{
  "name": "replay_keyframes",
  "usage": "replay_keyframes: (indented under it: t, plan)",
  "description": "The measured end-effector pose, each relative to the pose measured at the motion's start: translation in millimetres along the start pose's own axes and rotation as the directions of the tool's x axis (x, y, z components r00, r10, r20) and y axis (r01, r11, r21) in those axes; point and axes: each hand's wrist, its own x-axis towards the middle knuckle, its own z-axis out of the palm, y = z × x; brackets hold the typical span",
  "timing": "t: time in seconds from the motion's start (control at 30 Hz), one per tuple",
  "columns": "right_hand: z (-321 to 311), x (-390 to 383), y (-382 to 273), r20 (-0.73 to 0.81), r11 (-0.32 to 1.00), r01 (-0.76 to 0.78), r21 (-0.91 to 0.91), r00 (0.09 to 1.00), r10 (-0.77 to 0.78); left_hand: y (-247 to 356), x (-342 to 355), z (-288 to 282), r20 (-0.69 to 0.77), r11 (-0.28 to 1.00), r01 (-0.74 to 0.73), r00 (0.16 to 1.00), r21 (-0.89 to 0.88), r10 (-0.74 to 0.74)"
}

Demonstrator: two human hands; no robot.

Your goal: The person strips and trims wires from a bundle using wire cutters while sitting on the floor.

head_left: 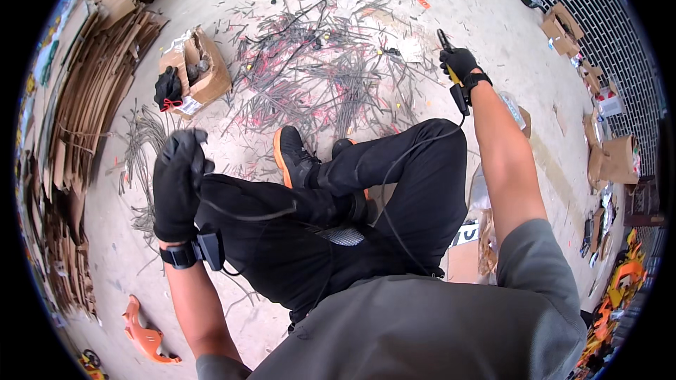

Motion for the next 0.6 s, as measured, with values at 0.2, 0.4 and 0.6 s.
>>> replay_keyframes:
  t: [0.2, 0.4, 0.6]
  plan:
    - [32.2, -38.1, -45.4, 0.21, 0.977, 0.201, 0.068, 0.955, -0.211, 13.7, 45.7, 37.8, 0.007, 0.937, -0.322, 0.946, 0.134, 0.324]
    - [59.5, -71.0, -102.9, 0.389, 0.873, 0.43, -0.23, 0.863, -0.323, -59.6, 95.2, 45.0, 0.068, 0.981, -0.151, 0.985, -0.124, 0.16]
    - [82.4, -75.1, -96.7, 0.537, 0.985, 0.116, 0.128, 0.827, -0.167, -138.6, 108.2, 45.9, 0.012, 0.991, 0.036, 0.999, -0.126, -0.035]
